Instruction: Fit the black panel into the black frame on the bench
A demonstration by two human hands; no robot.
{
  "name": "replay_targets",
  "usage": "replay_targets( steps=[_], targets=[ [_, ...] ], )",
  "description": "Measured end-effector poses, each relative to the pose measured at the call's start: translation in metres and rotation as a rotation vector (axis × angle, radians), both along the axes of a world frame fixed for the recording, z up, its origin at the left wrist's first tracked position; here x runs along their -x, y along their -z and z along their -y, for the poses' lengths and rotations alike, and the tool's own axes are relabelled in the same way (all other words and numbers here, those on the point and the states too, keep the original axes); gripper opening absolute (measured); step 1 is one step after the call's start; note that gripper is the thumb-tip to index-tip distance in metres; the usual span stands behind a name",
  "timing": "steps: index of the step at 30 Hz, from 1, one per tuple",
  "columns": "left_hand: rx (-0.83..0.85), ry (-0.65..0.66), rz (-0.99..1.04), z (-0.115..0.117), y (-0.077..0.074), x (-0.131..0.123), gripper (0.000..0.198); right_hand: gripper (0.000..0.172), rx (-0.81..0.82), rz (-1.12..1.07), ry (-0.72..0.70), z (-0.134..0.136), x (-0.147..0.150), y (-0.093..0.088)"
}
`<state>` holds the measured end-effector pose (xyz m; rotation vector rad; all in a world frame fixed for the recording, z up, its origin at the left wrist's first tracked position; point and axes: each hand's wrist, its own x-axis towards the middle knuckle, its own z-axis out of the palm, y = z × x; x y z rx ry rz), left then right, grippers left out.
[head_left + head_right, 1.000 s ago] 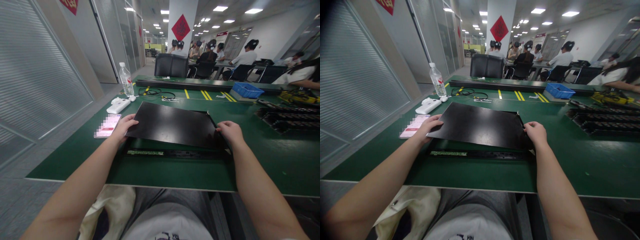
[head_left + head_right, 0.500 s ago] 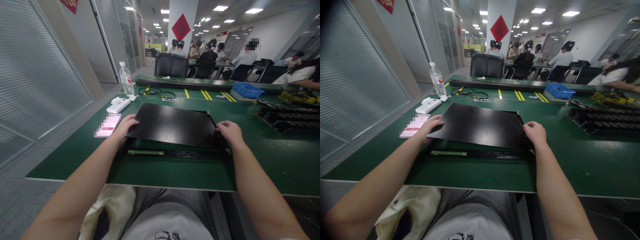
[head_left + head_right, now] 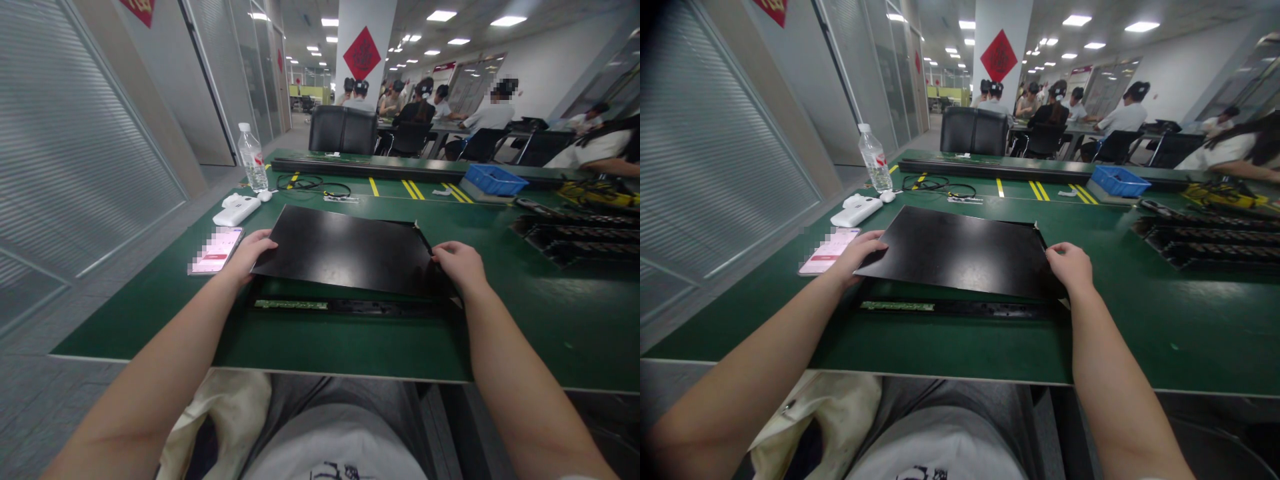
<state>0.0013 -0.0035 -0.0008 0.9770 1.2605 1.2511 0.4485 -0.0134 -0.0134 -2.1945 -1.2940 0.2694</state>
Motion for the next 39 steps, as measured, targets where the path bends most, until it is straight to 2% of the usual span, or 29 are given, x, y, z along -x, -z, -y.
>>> replay_targets(
  steps=[9,17,31,39],
  targets=[
    [-0.005,0.025,-0.022,-0.0046,0.0060,0.0043,0.052,0.026,0.005,0.010,0.002,0.0016,0.0015,-0.0021],
    [0.005,0.027,-0.023,-0.0011,0.0014,0.0008,0.050,0.027,-0.015,0.024,-0.014,-0.0002,-0.0011,0.0013],
    [-0.005,0.055,-0.040,-0.0027,0.0050,0.0032,0.051,0.026,0.054,0.085,-0.036,0.0007,-0.0006,-0.0019],
    [0.013,0.058,-0.042,-0.0006,0.0023,0.0015,0.048,0.027,0.036,0.099,-0.041,0.0006,-0.0016,0.0003]
  ],
)
